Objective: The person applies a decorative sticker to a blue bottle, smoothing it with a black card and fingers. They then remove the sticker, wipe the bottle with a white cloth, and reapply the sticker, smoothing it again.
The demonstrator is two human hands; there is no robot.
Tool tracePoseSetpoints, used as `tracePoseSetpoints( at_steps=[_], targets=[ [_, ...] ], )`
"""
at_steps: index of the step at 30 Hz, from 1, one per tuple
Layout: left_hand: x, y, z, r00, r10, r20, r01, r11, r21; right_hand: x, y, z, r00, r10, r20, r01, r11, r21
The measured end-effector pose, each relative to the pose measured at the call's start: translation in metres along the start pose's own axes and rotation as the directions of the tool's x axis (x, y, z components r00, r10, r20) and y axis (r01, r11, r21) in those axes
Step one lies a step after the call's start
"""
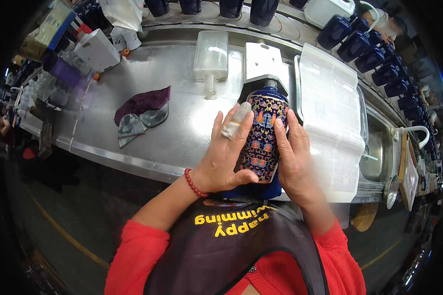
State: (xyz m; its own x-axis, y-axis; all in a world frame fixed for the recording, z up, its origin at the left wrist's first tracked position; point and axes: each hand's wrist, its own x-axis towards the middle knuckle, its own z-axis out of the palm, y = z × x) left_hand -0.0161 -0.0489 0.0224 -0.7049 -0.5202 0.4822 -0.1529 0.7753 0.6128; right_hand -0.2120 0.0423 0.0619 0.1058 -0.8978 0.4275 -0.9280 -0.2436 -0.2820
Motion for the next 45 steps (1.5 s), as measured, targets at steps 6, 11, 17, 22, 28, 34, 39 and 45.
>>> tracePoseSetpoints(
  at_steps=[6, 11, 17, 22, 28, 34, 39, 45],
  targets=[
    [0.006, 0.001, 0.003, 1.000, 0.026, -0.008, -0.025, 0.994, 0.111, 0.002, -0.002, -0.002, 1.000, 0.004, 0.019, -0.004, 1.000, 0.012],
    [0.007, 0.000, -0.001, 1.000, 0.013, 0.022, -0.015, 0.997, 0.070, 0.004, -0.001, -0.003, 1.000, 0.007, 0.003, -0.007, 1.000, 0.026],
    [0.011, -0.002, 0.005, 0.999, 0.025, -0.025, -0.024, 0.998, 0.055, 0.004, 0.000, -0.003, 1.000, 0.023, 0.014, -0.023, 1.000, 0.015],
    [-0.002, 0.002, 0.007, 0.998, -0.007, -0.062, 0.006, 1.000, -0.010, -0.004, -0.003, -0.005, 0.998, 0.040, 0.054, -0.042, 0.999, 0.031],
    [-0.010, 0.005, 0.013, 1.000, 0.000, -0.027, 0.002, 0.998, 0.065, -0.014, -0.006, -0.005, 0.998, 0.023, 0.064, -0.024, 1.000, 0.015],
    [-0.010, 0.008, 0.012, 0.999, 0.021, -0.041, -0.017, 0.996, 0.087, -0.020, -0.007, -0.003, 0.999, 0.006, 0.050, -0.006, 1.000, -0.009],
    [-0.017, 0.011, 0.012, 0.999, 0.026, -0.030, -0.023, 0.993, 0.112, -0.024, -0.010, -0.002, 0.999, -0.012, 0.041, 0.012, 1.000, -0.002],
    [-0.017, 0.012, 0.011, 0.999, 0.036, -0.017, -0.033, 0.988, 0.150, -0.026, -0.013, -0.002, 0.997, 0.021, 0.070, -0.021, 1.000, -0.003]
  ],
)
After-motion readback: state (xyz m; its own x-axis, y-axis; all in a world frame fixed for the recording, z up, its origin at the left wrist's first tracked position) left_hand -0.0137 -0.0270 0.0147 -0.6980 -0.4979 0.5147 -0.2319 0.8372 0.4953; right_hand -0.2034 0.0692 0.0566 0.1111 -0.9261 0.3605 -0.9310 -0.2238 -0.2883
